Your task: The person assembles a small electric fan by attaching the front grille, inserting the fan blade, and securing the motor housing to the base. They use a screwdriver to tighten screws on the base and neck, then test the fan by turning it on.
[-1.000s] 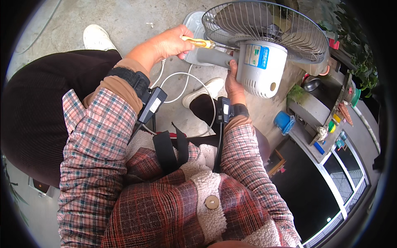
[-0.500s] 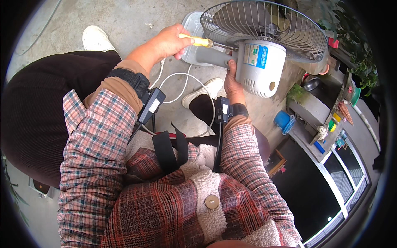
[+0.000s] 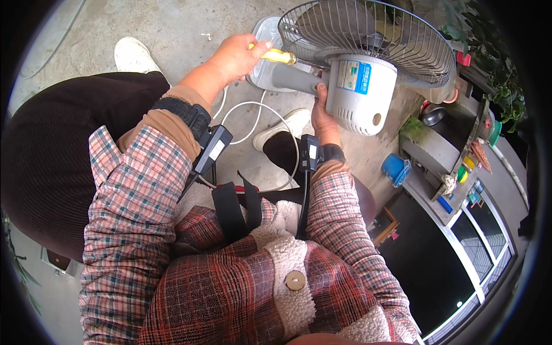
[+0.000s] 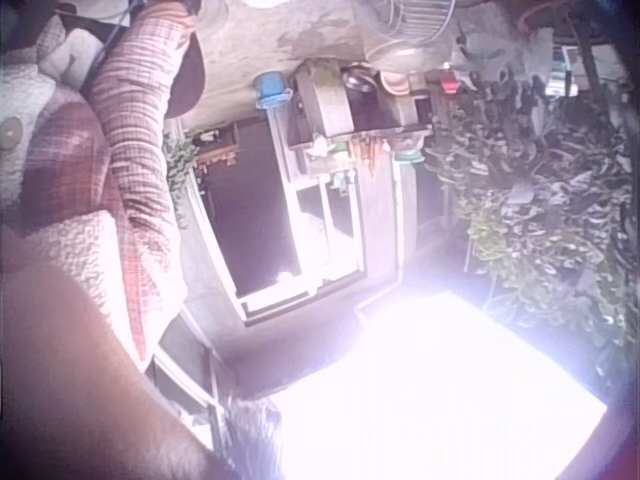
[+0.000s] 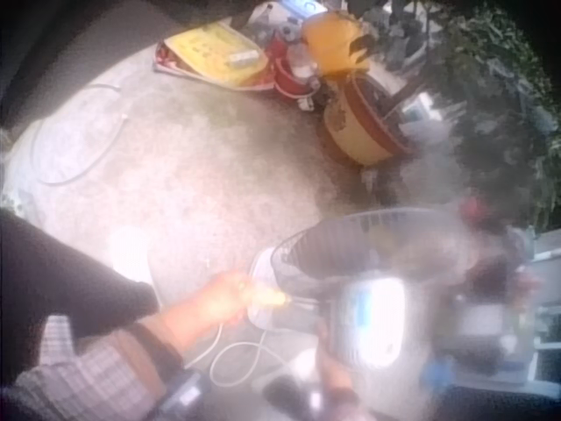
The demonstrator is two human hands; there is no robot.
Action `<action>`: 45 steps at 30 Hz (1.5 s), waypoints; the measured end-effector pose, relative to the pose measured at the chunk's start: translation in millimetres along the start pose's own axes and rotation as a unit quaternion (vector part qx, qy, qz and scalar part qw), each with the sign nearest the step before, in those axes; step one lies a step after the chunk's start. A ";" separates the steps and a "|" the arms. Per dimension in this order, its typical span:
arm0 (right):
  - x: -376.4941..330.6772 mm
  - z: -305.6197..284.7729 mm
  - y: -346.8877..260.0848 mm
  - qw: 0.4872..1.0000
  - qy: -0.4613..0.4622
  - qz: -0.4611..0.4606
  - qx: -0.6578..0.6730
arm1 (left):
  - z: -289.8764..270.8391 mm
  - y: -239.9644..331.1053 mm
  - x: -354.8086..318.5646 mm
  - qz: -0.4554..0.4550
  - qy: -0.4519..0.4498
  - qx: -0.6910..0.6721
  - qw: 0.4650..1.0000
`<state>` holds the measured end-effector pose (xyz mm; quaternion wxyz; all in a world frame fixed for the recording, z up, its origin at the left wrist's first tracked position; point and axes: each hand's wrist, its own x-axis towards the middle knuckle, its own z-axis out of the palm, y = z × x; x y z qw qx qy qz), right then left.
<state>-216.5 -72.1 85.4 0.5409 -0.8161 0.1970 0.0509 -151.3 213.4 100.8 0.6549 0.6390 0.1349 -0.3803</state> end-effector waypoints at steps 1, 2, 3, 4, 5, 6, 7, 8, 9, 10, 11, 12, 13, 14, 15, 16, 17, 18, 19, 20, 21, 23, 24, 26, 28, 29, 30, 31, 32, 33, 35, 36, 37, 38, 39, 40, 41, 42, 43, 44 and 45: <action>0.0 -1.9 1.3 0.999 -0.016 0.022 0.021 | 2.5 -0.2 -0.1 0.021 0.027 0.039 0.999; 0.1 -2.8 3.1 1.000 -0.007 0.016 0.023 | 6.3 -1.1 -2.9 0.073 0.047 0.047 0.995; 0.8 -3.3 6.2 1.000 0.001 0.010 0.025 | 10.3 -2.4 -5.4 0.141 0.081 0.063 0.985; 0.9 -3.8 7.8 1.000 0.006 0.006 0.022 | 10.2 -1.6 -8.0 0.171 0.097 0.081 0.977; 1.2 -4.5 11.0 1.000 0.010 0.001 0.020 | 9.6 -1.1 -8.8 0.154 0.067 0.062 0.984; 2.4 -4.8 12.9 1.000 0.012 -0.001 0.012 | 6.0 1.3 -9.0 0.098 0.019 0.043 0.994; 2.9 -5.5 14.8 1.000 0.011 -0.002 0.008 | 1.3 3.8 -8.1 0.036 -0.020 0.026 0.999; 3.6 -5.8 16.3 1.000 0.011 -0.003 0.004 | -0.9 6.3 -7.5 0.013 -0.039 0.017 0.999; 3.3 -6.4 17.2 1.000 0.010 -0.001 0.003 | -2.6 8.2 -6.8 -0.016 -0.049 0.009 0.999; 3.6 -6.4 17.5 1.000 0.011 -0.001 0.003 | -2.8 8.8 -7.3 -0.024 -0.052 -0.005 0.998; 3.5 -6.7 17.4 1.000 0.011 0.000 0.004 | -2.3 9.0 -7.7 -0.010 -0.038 0.023 0.999; 3.1 -6.6 16.7 1.000 0.014 0.000 0.005 | -1.1 8.3 -8.5 0.024 -0.018 0.044 0.999; 2.6 -6.6 15.8 1.000 0.013 0.001 0.009 | 1.6 6.6 -10.1 0.059 0.002 0.066 0.996; 2.3 -6.5 14.7 1.000 0.011 0.003 0.012 | 2.0 5.3 -10.7 0.073 -0.003 0.050 0.996; 1.5 -6.8 13.5 1.000 0.006 0.007 0.018 | 1.8 4.0 -11.2 0.086 -0.008 0.035 0.996; 1.5 -6.6 12.5 1.000 0.004 0.009 0.013 | 1.7 3.3 -11.1 0.085 -0.003 0.027 0.996; 1.3 -6.3 11.7 1.000 0.002 0.011 0.009 | 0.4 3.2 -10.7 0.067 -0.028 0.017 0.997; 1.6 -6.1 11.3 1.000 0.004 0.013 -0.006 | -1.2 3.6 -10.0 0.034 -0.043 0.015 0.998; 1.8 -5.2 11.4 1.000 0.016 0.005 -0.011 | -3.5 4.9 -8.8 0.004 -0.056 0.015 0.998; 2.0 -4.9 11.5 0.999 0.021 -0.008 -0.025 | -5.4 6.2 -8.3 -0.019 -0.068 0.011 0.997; 2.6 -3.2 12.3 0.998 0.035 -0.030 -0.030 | -6.7 7.8 -7.8 -0.038 -0.078 0.010 0.996; 2.6 -3.0 12.7 0.998 0.039 -0.036 -0.018 | -7.4 9.8 -8.8 -0.051 -0.092 0.015 0.994; 2.3 -3.9 12.4 0.999 0.027 -0.019 0.000 | -6.7 10.1 -9.8 -0.044 -0.096 0.022 0.994; 2.2 -4.2 11.3 1.000 0.011 -0.004 0.017 | -4.2 8.9 -12.6 -0.020 -0.090 0.036 0.995; 1.8 -4.1 9.6 1.000 0.006 -0.005 0.018 | -1.4 6.0 -14.7 0.009 -0.076 0.049 0.996; 1.5 -3.7 8.6 1.000 0.005 -0.005 0.018 | -1.4 4.8 -14.6 0.011 -0.079 0.043 0.996; 1.0 -3.3 7.8 1.000 0.006 -0.004 0.019 | -2.2 3.6 -13.9 0.009 -0.086 0.037 0.996; 0.7 -3.0 7.2 1.000 0.005 -0.003 0.025 | -3.5 2.6 -12.7 0.007 -0.093 0.031 0.995; 0.3 -2.6 6.7 1.000 0.005 -0.002 0.030 | -5.2 1.7 -11.6 0.000 -0.101 0.024 0.995; 0.0 -2.5 6.7 0.999 0.002 -0.001 0.041 | -7.2 0.9 -10.2 -0.008 -0.110 0.017 0.994; -0.1 -2.3 7.3 0.999 0.004 0.001 0.047 | -10.9 -1.2 -8.6 -0.015 -0.121 0.012 0.993; 0.3 -2.2 7.8 0.999 0.008 0.000 0.042 | -12.7 -2.3 -8.2 -0.014 -0.123 0.013 0.992; 0.5 -2.5 8.1 0.999 0.012 0.001 0.032 | -14.1 -3.7 -7.9 -0.013 -0.126 0.015 0.992; 0.6 -2.7 8.2 1.000 0.016 0.002 0.022 | -15.2 -5.0 -7.2 -0.015 -0.129 0.023 0.991; 0.6 -2.9 7.9 1.000 0.019 0.006 0.009 | -16.2 -6.5 -6.5 -0.017 -0.133 0.031 0.991; 0.3 -2.8 7.1 1.000 0.019 0.007 0.007 | -17.3 -8.3 -5.9 -0.020 -0.136 0.039 0.990; -0.1 -2.3 5.8 1.000 0.020 0.009 0.004 | -18.5 -10.4 -5.2 -0.021 -0.136 0.041 0.990; -0.5 -1.7 3.9 1.000 0.017 0.008 0.013 | -20.0 -12.9 -4.4 -0.023 -0.135 0.044 0.990; -1.0 -0.7 1.4 1.000 0.011 0.006 0.025 | -21.7 -15.7 -3.4 -0.024 -0.135 0.046 0.989; -1.4 0.4 -1.2 0.999 0.006 0.004 0.037 | -24.0 -18.7 -2.2 -0.034 -0.134 0.051 0.989; -1.9 1.5 -4.1 0.999 -0.002 0.002 0.053 | -27.0 -22.0 -0.8 -0.045 -0.134 0.056 0.988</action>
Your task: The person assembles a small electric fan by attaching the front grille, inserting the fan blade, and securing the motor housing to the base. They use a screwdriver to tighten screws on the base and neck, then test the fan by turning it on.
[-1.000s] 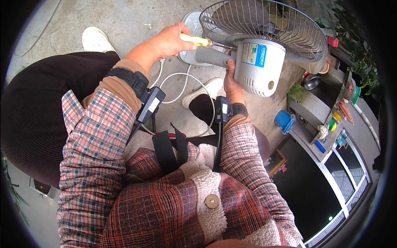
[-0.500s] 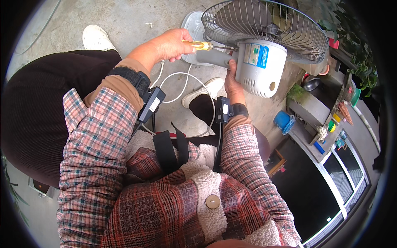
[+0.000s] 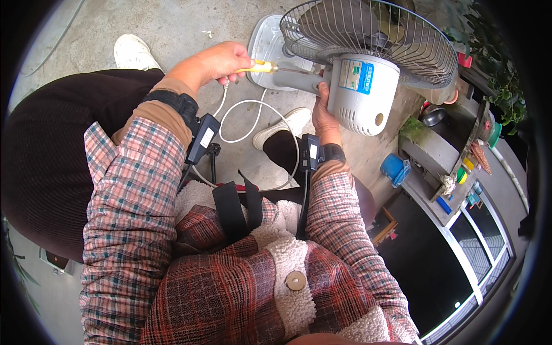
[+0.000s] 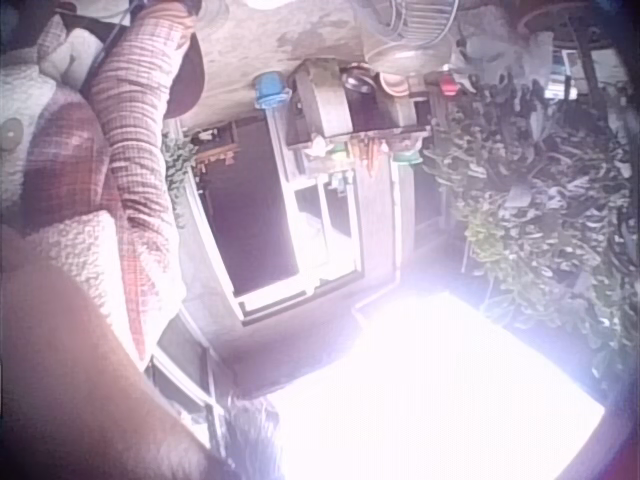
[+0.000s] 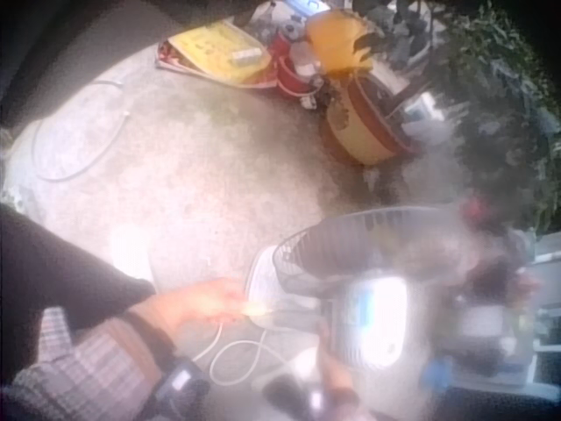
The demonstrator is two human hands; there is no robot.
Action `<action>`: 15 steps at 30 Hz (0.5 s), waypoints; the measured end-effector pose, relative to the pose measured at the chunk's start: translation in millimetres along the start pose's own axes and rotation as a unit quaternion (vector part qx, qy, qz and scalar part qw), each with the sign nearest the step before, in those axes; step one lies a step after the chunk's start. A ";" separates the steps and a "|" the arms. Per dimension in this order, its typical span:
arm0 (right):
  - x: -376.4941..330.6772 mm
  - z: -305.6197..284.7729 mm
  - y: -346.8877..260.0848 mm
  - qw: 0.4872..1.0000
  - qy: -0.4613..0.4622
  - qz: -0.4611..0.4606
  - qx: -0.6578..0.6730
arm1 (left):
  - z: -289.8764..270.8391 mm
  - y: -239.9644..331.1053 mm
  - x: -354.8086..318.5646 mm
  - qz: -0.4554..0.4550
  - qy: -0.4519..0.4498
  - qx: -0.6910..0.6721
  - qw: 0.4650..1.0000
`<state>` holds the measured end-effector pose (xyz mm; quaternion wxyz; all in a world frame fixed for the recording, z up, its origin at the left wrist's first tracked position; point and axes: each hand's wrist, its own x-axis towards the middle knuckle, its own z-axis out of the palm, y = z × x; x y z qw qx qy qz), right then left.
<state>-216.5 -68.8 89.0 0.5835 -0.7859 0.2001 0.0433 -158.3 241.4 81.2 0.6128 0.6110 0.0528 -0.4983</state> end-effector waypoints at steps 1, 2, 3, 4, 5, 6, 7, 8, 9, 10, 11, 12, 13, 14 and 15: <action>-0.7 1.6 -2.5 1.000 -0.007 -0.003 0.014 | -2.7 -4.0 0.7 -0.012 0.005 0.006 1.000; -1.8 3.0 -4.6 1.000 -0.007 -0.004 0.014 | -5.7 -8.6 1.2 -0.024 0.015 0.000 1.000; -3.1 4.0 -6.4 1.000 -0.005 -0.007 0.014 | -8.8 -13.6 1.4 -0.037 0.031 -0.002 0.999; -3.8 5.1 -7.7 1.000 -0.001 -0.004 0.014 | -11.8 -18.9 1.5 -0.050 0.046 -0.004 0.998; -6.0 4.5 -9.1 0.998 0.020 -0.022 -0.058 | -15.2 -24.4 1.8 -0.062 0.066 -0.006 0.996; -9.0 3.2 -11.0 0.990 0.045 -0.034 -0.126 | -19.1 -29.2 1.7 -0.074 0.087 -0.005 0.993; -9.0 4.1 -10.8 0.978 0.069 -0.047 -0.192 | -23.3 -34.8 2.9 -0.082 0.111 -0.006 0.990; -10.7 4.9 -12.4 0.984 0.053 -0.043 -0.163 | -26.3 -40.1 0.7 -0.092 0.137 -0.012 0.986; -9.3 5.6 -12.5 0.989 0.037 -0.040 -0.134 | -29.5 -45.7 2.1 -0.098 0.165 -0.022 0.981; -9.2 6.1 -13.6 0.992 0.040 -0.010 -0.120 | -32.3 -50.7 2.2 -0.102 0.194 -0.037 0.975; -9.0 6.6 -14.9 0.993 0.032 -0.008 -0.116 | -35.0 -55.1 3.2 -0.101 0.226 -0.043 0.968; -9.5 6.6 -16.2 0.994 0.016 -0.033 -0.102 | -37.1 -59.5 4.5 -0.099 0.258 -0.054 0.960; -11.2 5.7 -18.6 0.995 0.012 -0.033 -0.093 | -39.2 -62.7 4.5 -0.093 0.287 -0.067 0.951; -11.3 5.1 -18.3 0.996 -0.001 -0.046 -0.080 | -42.5 -67.0 8.3 -0.110 0.304 -0.041 0.945; -15.5 2.1 -23.0 0.994 0.005 -0.054 -0.091 | -43.0 -69.0 4.6 -0.125 0.321 -0.017 0.939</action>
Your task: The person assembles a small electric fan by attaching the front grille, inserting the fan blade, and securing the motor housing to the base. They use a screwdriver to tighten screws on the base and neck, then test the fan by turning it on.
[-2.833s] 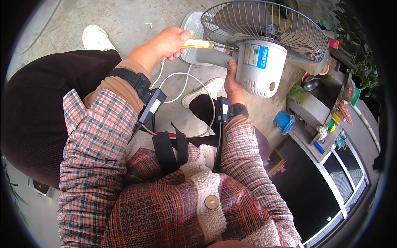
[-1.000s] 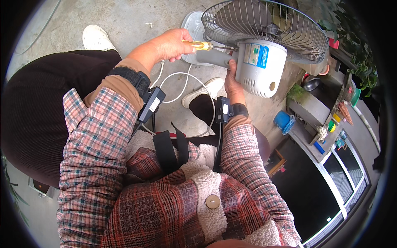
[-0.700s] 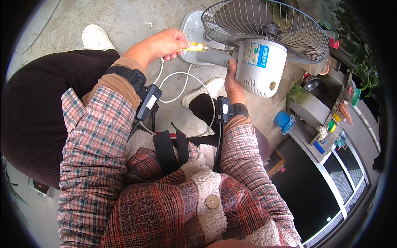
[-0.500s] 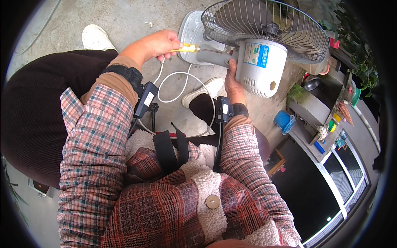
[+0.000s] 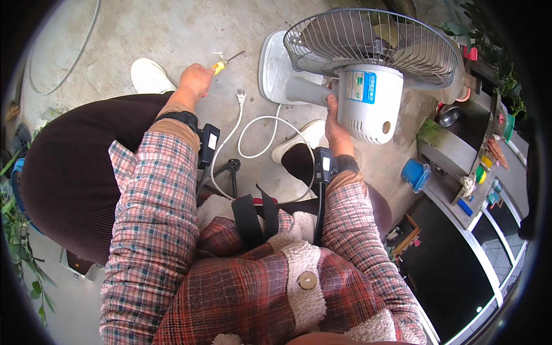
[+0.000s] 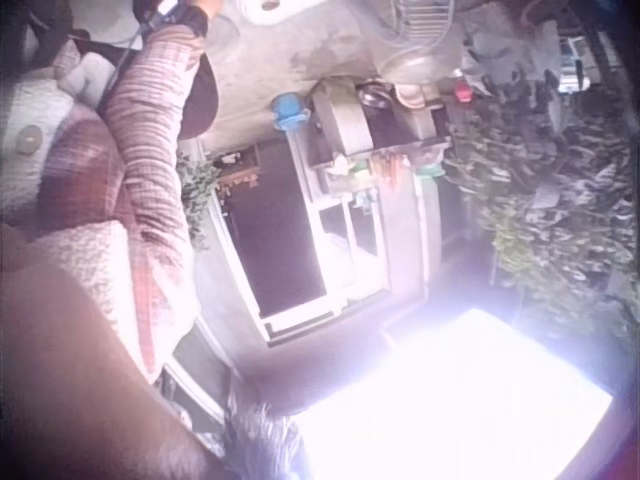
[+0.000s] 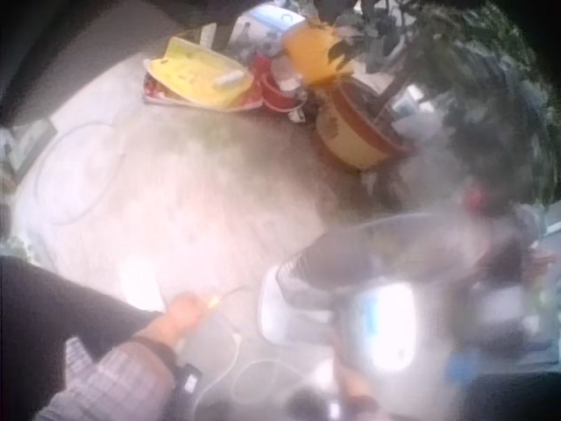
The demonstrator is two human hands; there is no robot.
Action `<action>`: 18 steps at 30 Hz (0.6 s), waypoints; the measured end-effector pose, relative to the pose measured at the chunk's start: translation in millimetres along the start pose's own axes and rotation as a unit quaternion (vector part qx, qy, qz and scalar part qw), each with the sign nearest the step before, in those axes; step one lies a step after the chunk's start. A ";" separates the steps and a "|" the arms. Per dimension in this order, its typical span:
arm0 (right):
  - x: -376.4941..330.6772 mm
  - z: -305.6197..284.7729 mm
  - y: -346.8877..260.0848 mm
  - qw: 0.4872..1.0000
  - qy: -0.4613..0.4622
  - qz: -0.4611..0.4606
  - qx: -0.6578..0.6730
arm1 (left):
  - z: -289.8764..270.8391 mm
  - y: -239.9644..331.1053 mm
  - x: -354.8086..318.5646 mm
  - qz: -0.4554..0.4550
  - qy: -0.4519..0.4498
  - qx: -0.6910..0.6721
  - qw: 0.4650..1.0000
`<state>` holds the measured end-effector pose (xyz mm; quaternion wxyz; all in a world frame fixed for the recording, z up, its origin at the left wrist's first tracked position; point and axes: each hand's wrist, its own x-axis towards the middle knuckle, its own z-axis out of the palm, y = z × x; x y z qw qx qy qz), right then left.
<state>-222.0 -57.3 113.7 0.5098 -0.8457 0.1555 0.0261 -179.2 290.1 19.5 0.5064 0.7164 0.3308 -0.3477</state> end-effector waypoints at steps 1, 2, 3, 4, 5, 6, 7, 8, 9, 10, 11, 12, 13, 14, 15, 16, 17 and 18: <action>0.0 -0.1 0.3 1.000 0.007 0.019 -0.016 | -1.3 -2.3 3.5 -0.017 0.019 0.027 0.999; 0.3 -0.3 -0.7 0.999 0.011 0.019 -0.028 | -2.6 -2.7 3.7 -0.019 0.026 0.044 0.999; 0.6 1.6 -0.4 0.999 0.015 0.019 -0.039 | -3.6 -3.0 4.8 -0.031 0.035 0.062 0.997; -0.5 -0.6 -0.7 1.000 0.002 0.028 -0.013 | -4.6 -3.0 4.4 -0.037 0.044 0.079 0.995; -1.2 -0.3 -0.3 0.999 0.008 0.027 -0.037 | -5.7 -2.4 3.3 -0.031 0.054 0.105 0.993; -1.1 -0.8 -0.3 0.998 0.013 0.028 -0.056 | -6.0 -1.1 2.2 -0.018 0.063 0.131 0.989; -1.5 -1.3 -0.7 0.996 0.020 0.033 -0.080 | -6.2 0.7 -0.1 -0.007 0.070 0.161 0.985; -1.5 -0.8 -1.2 0.996 0.018 0.025 -0.083 | -6.4 2.6 -2.8 0.002 0.082 0.194 0.978; -1.6 -0.6 -2.3 0.995 0.019 0.020 -0.091 | -6.2 4.6 -6.5 0.008 0.090 0.231 0.969; -2.1 -0.3 -4.0 0.995 0.017 0.014 -0.097 | -5.9 6.8 -10.2 0.015 0.099 0.267 0.958; -2.1 0.4 -5.9 0.995 0.019 0.012 -0.095 | -5.8 8.8 -13.9 0.007 0.101 0.280 0.955; -3.1 0.5 -8.4 0.996 0.020 0.010 -0.091 | -5.5 10.5 -17.8 -0.001 0.102 0.293 0.951; -3.4 1.3 -10.6 0.996 0.021 0.007 -0.087 | -5.5 11.9 -20.5 -0.007 0.109 0.309 0.945; -5.3 0.7 -13.3 0.996 0.018 0.007 -0.085 | -5.1 12.3 -24.4 -0.009 0.107 0.313 0.944; -5.7 1.1 -15.4 0.996 0.016 0.007 -0.083 | -4.9 12.7 -25.9 -0.008 0.109 0.321 0.941; -5.8 1.7 -17.4 0.997 0.016 0.001 -0.079 | -4.9 12.9 -27.4 -0.006 0.111 0.328 0.938; -5.8 2.0 -19.0 0.997 0.016 0.006 -0.071 | -4.9 12.6 -27.8 0.019 0.098 0.304 0.947; -5.9 2.5 -20.7 0.998 0.016 0.005 -0.060 | -5.1 12.0 -28.3 0.044 0.085 0.280 0.955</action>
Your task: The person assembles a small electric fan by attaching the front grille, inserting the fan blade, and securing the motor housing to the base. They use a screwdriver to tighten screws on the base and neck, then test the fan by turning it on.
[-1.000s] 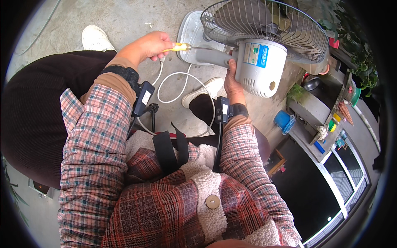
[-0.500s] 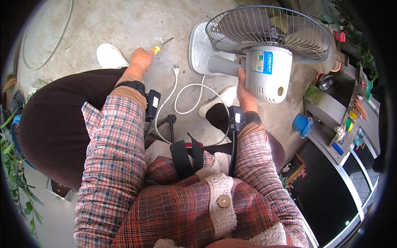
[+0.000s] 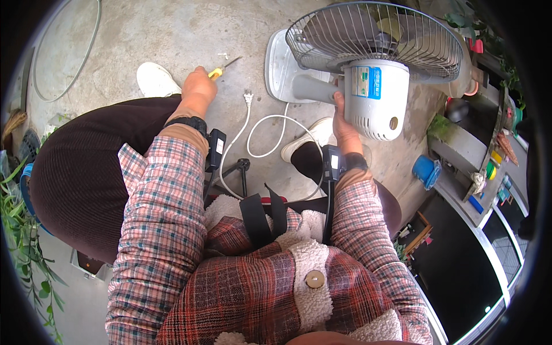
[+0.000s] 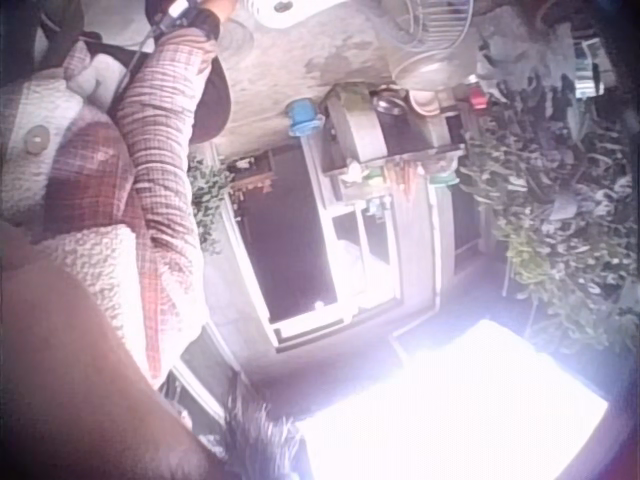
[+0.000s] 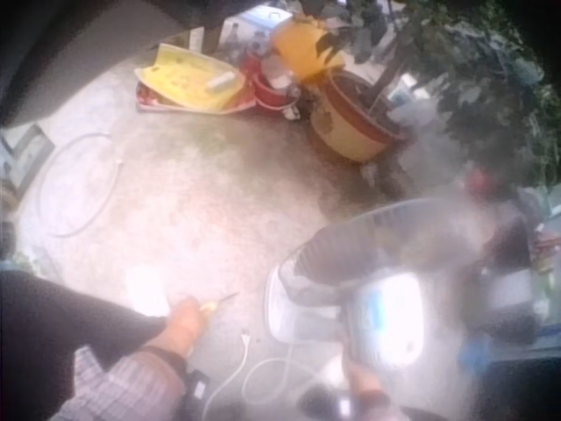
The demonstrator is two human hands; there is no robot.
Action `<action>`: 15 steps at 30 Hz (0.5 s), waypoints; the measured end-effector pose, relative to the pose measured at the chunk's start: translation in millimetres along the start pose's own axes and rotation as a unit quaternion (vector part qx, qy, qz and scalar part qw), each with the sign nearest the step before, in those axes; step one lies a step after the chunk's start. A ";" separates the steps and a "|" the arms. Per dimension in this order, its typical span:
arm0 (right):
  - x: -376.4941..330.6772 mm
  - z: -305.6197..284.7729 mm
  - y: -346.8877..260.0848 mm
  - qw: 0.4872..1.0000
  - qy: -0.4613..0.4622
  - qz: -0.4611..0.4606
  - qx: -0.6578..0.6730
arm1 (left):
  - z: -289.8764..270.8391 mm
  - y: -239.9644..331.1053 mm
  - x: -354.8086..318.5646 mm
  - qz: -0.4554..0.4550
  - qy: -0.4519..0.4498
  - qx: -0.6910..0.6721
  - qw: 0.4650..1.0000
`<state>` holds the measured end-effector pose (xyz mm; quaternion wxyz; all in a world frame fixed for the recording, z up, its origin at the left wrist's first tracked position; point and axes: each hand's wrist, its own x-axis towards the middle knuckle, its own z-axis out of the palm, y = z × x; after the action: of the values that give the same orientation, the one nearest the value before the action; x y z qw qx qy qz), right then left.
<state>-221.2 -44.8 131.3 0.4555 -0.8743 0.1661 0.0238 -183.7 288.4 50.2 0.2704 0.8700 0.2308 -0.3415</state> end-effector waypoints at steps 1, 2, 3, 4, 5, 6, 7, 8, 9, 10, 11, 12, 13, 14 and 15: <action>-0.4 -0.4 -1.6 1.000 -0.002 0.003 0.011 | 0.4 -0.6 0.2 0.017 -0.008 -0.025 1.000; -0.7 -0.6 -3.1 1.000 0.001 -0.006 -0.012 | 0.8 -1.3 0.8 0.038 -0.013 -0.027 0.999; -1.5 -1.6 -4.6 0.999 0.001 -0.011 -0.034 | 1.2 -2.0 1.5 0.051 -0.021 -0.025 0.998; -2.2 -2.4 -5.8 0.998 0.001 -0.016 -0.057 | 1.8 -2.7 2.4 0.064 -0.030 -0.023 0.997; -3.5 -3.5 -6.5 0.998 -0.001 -0.003 -0.063 | 2.4 -3.5 2.6 0.061 -0.027 -0.009 0.998; -4.3 -4.1 -7.0 0.998 -0.003 0.009 -0.068 | 2.8 -4.4 3.4 0.058 -0.023 0.007 0.998; -4.4 -4.7 -6.7 0.997 -0.004 0.018 -0.071 | 3.1 -5.2 4.1 0.058 -0.017 0.022 0.998; -4.7 -5.4 -5.9 0.997 -0.004 0.016 -0.079 | 3.2 -6.1 4.8 0.059 -0.013 0.016 0.998; -6.0 -6.5 -4.1 0.996 -0.005 0.013 -0.088 | 3.9 -7.0 5.0 0.061 -0.009 0.009 0.998; -7.6 -7.5 -1.5 0.996 -0.007 -0.005 -0.091 | 4.3 -7.6 5.1 0.066 -0.001 0.004 0.998; -9.4 -6.4 1.8 0.998 0.010 0.011 -0.068 | 4.2 -7.7 5.4 0.060 -0.018 -0.027 0.998; -12.8 -3.5 5.6 0.999 0.026 0.011 -0.038 | 3.3 -7.2 5.2 0.056 -0.029 -0.057 0.996; -16.8 -0.8 9.1 0.998 0.046 0.029 -0.011 | 1.2 -5.9 4.8 0.053 -0.040 -0.087 0.994; -22.2 1.6 12.1 0.997 0.055 0.058 0.009 | -2.1 -3.8 3.5 0.061 -0.049 -0.057 0.995; -27.0 6.6 14.1 0.989 0.060 0.117 0.072 | -8.0 0.2 2.4 0.071 -0.053 -0.026 0.996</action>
<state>-250.4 -39.7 121.6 0.5008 -0.8135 0.2954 0.0122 -178.2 293.7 53.5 0.3284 0.8575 0.1625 -0.3612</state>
